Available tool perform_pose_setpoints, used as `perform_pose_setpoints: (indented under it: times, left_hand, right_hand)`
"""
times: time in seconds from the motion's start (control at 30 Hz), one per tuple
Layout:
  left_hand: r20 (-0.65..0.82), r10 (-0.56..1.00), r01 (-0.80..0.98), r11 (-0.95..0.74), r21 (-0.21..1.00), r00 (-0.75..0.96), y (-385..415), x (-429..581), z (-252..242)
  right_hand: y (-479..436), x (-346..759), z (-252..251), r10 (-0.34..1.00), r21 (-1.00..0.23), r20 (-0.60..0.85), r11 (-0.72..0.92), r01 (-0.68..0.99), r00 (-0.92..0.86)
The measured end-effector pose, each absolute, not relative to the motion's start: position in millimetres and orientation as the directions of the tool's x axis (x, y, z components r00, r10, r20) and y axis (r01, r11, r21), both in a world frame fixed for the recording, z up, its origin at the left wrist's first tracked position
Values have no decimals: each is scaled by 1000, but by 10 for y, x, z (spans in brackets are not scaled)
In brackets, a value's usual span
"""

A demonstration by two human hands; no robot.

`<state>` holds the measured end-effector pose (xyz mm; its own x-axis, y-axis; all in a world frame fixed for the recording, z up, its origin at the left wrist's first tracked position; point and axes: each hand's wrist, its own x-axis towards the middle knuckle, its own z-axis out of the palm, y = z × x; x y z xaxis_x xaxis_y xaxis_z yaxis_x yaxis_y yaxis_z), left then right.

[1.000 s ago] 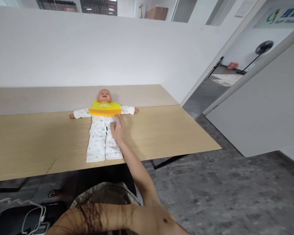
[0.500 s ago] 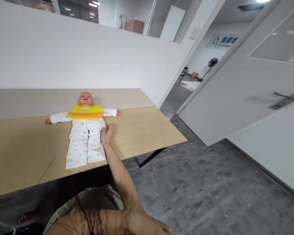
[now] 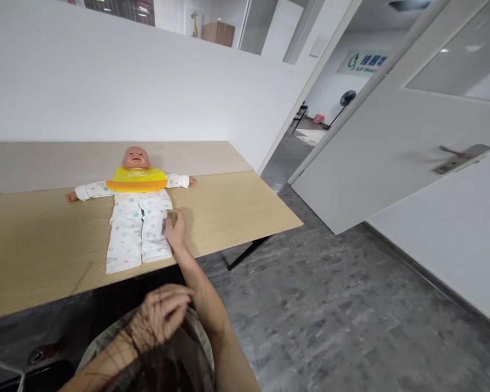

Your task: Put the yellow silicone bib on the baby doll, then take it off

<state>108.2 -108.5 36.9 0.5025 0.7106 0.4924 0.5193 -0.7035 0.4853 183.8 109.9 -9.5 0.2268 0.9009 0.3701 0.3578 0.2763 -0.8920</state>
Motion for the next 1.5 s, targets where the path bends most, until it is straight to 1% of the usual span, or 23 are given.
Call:
perform_pose_setpoints:
  times: [0.07, 0.13, 0.23, 0.33, 0.43, 0.5, 0.6, 0.73, 0.83, 1.0, 1.13, 1.33, 1.5]
  left_hand:
    - [604, 714, 652, -651, 388, 354, -1002, 613, 230]
    - [654, 685, 746, -609, 271, 321, -953, 280, 69]
    - [704, 651, 830, -534, 159, 285, -931, 58, -143]
    - [707, 667, 891, -439, 116, 237, -894, 30, -285]
    - [701, 688, 935, -343, 87, 187, -810, 38, -362]
    - [670, 719, 952, -300, 61, 184, -745, 45, -368]
    - [575, 789, 962, -272, 16, 214, -656, 78, -304]
    - [437, 874, 971, -237, 3, 212, -593, 156, -186]
    - [401, 895, 977, -214, 6, 194, -604, 207, -163]
    - [407, 901, 988, -151, -22, 147, -661, 258, -197]
    - [423, 895, 990, -138, -40, 142, -665, 264, -213]
    - [462, 873, 975, -209, 71, 154, -663, 268, -274]
    - [491, 850, 962, -263, 80, 191, -790, 329, -334]
  right_hand:
    - [860, 1909, -106, 902, -899, 375, 297, 322, 216]
    - [572, 1968, -128, 871, -864, 449, 368, 344, 198]
    - [102, 2013, -198, 776, -726, 620, 511, 459, 117]
    - [-276, 1992, -289, 693, -563, 720, 617, 550, -39]
    - [-442, 1923, -332, 669, -469, 718, 667, 579, -190]
    - [-449, 1868, -319, 691, -437, 675, 659, 612, -261]
    - [-412, 1802, -266, 748, -397, 579, 607, 688, -325]
    - [-416, 1760, -218, 778, -366, 514, 580, 728, -361]
    - [-445, 1744, -215, 785, -350, 506, 566, 747, -358]
    - [-451, 1737, -269, 802, -382, 503, 542, 749, -323]
    - [-458, 1745, -337, 803, -406, 517, 535, 741, -296]
    - [-488, 1735, -344, 803, -421, 527, 532, 735, -279]
    - [-536, 1802, -267, 808, -431, 491, 551, 715, -326]
